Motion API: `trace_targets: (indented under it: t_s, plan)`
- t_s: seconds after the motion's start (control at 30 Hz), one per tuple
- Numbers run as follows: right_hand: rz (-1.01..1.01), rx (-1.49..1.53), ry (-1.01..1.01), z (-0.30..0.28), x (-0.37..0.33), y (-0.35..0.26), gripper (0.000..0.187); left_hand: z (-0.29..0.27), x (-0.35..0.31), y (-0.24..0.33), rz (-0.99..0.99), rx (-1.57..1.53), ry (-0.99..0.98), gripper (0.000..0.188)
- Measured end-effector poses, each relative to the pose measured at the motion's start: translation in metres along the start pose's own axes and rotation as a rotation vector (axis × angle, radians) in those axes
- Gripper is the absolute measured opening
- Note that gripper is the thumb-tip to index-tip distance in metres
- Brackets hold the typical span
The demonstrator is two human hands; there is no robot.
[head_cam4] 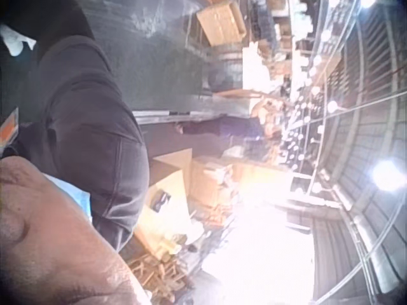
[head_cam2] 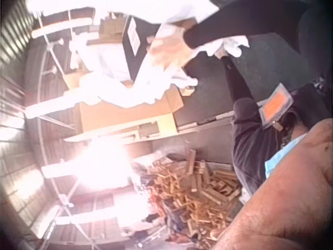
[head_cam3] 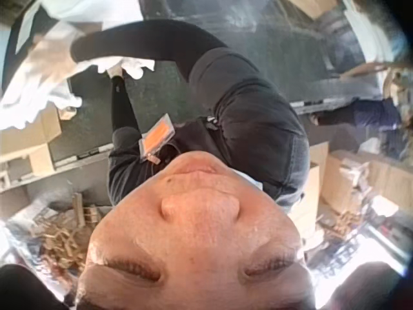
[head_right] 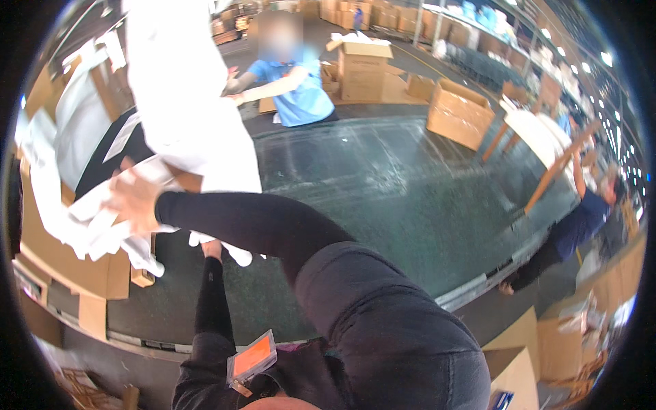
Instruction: The person wraps wooden chairs with white protective paper and foam inserts in a warehouse. They lift and fold the paper around each chair, tuck foam padding into the seat and back, and place the wrapped chairs on a conveyor belt.
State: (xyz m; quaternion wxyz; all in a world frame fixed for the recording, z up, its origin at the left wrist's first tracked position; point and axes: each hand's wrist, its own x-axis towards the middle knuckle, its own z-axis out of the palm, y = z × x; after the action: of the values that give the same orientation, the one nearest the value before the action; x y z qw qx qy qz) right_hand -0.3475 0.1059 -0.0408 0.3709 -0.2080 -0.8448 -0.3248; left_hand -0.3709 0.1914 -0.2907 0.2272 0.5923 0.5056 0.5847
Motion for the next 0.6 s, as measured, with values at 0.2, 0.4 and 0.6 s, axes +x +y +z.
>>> trace_targets:
  t_s: [0.2,0.4,0.6]
  plan:
    - [0.133,0.798,-0.342,-0.155,-0.263,-0.100,0.047,-0.012,-0.183,0.000,-0.110,0.139,-0.159,0.047]
    - [1.885,-0.011,-0.604,-0.413,-0.648,-0.258,0.052,-0.021,-0.395,0.045,-0.483,0.552,-0.993,0.045]
    - [2.462,-0.003,-1.130,-0.610,-0.722,-0.459,0.054,-0.007,-0.462,0.059,-0.414,0.785,-1.738,0.043]
